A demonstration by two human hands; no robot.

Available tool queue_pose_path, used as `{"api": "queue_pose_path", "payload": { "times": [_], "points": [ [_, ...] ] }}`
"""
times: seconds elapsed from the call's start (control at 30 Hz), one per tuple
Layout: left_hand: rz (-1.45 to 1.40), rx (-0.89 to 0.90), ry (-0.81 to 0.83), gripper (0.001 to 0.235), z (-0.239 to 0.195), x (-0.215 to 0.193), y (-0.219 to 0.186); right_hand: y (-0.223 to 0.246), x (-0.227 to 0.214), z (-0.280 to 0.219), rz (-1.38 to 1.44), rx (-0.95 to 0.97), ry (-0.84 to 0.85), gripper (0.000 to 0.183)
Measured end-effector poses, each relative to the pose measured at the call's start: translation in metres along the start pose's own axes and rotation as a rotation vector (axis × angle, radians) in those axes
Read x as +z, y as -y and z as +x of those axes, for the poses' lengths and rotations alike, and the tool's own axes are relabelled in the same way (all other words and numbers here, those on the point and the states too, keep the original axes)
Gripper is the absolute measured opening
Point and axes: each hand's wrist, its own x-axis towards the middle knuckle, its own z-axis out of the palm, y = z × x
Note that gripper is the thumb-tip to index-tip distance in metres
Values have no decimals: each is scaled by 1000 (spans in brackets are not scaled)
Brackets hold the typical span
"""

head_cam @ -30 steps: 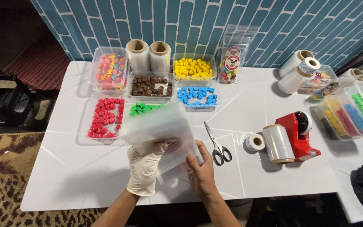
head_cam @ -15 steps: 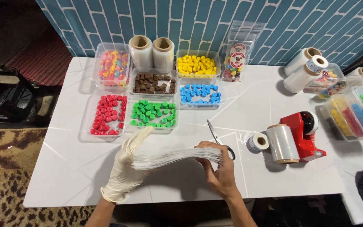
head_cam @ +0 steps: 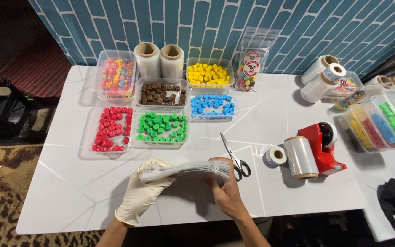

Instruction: The person packs colorful candies into a clear plastic bag, seals it, and places a sticker on the front. They then handle a stack of white paper sheets, folding them and placing them into a plastic bag. The person also handles rolls of tape and a tape dispenser.

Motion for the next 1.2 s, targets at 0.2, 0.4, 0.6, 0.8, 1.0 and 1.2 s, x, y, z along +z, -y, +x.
{"api": "queue_pose_path", "payload": {
  "times": [0.2, 0.4, 0.6, 0.8, 1.0, 1.2],
  "points": [
    [-81, 129, -14, 13, -1, 2, -6, 23, -15, 8, 56, 94, 139, 51],
    [-47, 178, 1, 21, 0, 1, 5, 80, -42, 46, -197, -231, 30, 118],
    [-79, 115, -36, 18, 0, 4, 3, 119, -32, 61, -713, -309, 54, 84],
    [-306, 291, 152, 15, -8, 12, -24, 99, 9, 43, -1025, -569, 389, 34],
    [-123, 309, -115, 56, -4, 3, -26, 87, 2, 40, -897, -579, 181, 26],
    [-14, 288, 175, 123, -5, 8, -83, 42, 11, 32, 182, -2, -108, 29]
  ]
}}
